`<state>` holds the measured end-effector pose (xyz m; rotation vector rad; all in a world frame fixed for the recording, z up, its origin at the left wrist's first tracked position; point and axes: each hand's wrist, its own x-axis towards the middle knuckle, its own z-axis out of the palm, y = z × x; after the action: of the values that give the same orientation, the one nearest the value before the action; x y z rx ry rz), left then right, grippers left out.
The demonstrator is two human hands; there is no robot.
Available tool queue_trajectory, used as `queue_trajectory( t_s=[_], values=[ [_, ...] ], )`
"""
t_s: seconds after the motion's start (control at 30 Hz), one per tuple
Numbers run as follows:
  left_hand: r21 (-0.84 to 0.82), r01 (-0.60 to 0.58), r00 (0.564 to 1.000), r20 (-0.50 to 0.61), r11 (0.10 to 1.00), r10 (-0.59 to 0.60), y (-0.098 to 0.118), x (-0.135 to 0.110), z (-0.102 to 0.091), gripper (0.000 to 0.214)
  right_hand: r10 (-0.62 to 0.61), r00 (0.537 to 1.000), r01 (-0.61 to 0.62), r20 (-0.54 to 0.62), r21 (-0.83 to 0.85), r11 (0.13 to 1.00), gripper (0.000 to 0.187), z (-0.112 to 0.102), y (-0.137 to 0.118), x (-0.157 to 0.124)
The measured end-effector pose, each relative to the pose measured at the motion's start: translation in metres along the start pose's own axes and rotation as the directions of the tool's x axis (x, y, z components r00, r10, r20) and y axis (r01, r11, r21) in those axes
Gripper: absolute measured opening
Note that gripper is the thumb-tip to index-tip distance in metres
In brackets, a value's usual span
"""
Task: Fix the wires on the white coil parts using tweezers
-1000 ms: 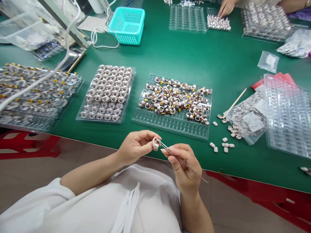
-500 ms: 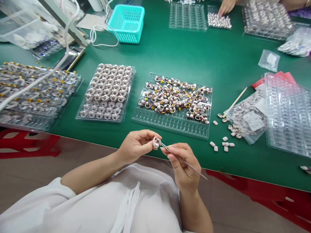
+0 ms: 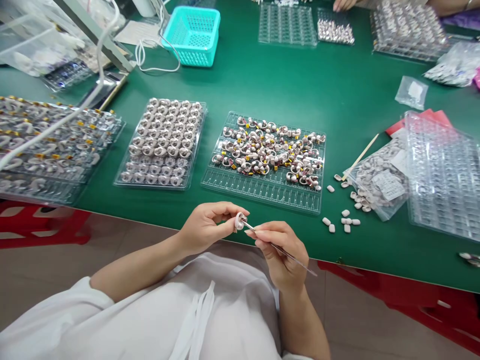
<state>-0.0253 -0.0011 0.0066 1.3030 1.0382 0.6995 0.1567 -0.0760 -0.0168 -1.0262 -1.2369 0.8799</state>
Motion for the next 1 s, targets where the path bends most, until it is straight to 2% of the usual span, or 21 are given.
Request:
queue_trajectory(
  t_s=[0.2, 0.33, 0.43, 0.5, 0.63, 0.73, 0.83, 0.9, 1.0],
  values=[
    [0.085, -0.066, 0.998, -0.010, 0.994, 0.067, 0.003, 0.001, -0.001, 0.018, 0.095, 0.991, -0.086, -0.091, 0.093, 0.992, 0.020, 0.005, 0.004, 0.002],
    [-0.029, 0.029, 0.999, 0.039, 0.999, -0.028, 0.001, 0.003, -0.002, 0.022, 0.064, 0.998, -0.063, -0.001, 0.173, 0.983, 0.022, -0.001, 0.007, 0.005],
    [-0.125, 0.121, 0.989, 0.104, 0.985, -0.108, -0.002, 0.004, -0.001, 0.024, 0.011, 0.997, -0.024, 0.079, 0.168, 0.985, 0.025, -0.007, 0.010, 0.005],
    [-0.126, 0.127, 0.987, 0.113, 0.984, -0.113, -0.002, 0.005, 0.000, 0.022, 0.016, 0.997, -0.028, 0.082, 0.145, 0.989, 0.025, -0.008, 0.011, 0.004],
    [-0.054, 0.040, 0.996, 0.083, 0.998, -0.035, 0.000, 0.005, 0.001, 0.015, 0.014, 0.999, -0.010, -0.030, 0.134, 0.991, 0.017, -0.004, 0.009, 0.006],
    [-0.043, -0.017, 0.999, 0.047, 0.999, 0.019, 0.002, 0.004, 0.001, 0.013, 0.008, 0.995, 0.006, -0.097, 0.143, 0.990, 0.022, 0.000, 0.005, 0.007],
    [-0.069, -0.070, 0.997, 0.022, 0.995, 0.071, 0.003, 0.002, 0.002, 0.013, 0.113, 0.991, -0.108, -0.074, 0.065, 0.992, 0.025, 0.004, 0.004, 0.004],
    [-0.095, -0.098, 0.995, 0.013, 0.991, 0.100, 0.002, 0.000, 0.004, 0.012, 0.180, 0.983, -0.180, -0.027, -0.030, 0.983, 0.020, 0.009, 0.005, 0.003],
    [-0.142, -0.122, 0.992, 0.006, 0.982, 0.124, 0.001, -0.001, 0.009, 0.013, 0.204, 0.979, -0.204, -0.013, -0.090, 0.975, 0.010, 0.019, 0.006, 0.003]
  ],
)
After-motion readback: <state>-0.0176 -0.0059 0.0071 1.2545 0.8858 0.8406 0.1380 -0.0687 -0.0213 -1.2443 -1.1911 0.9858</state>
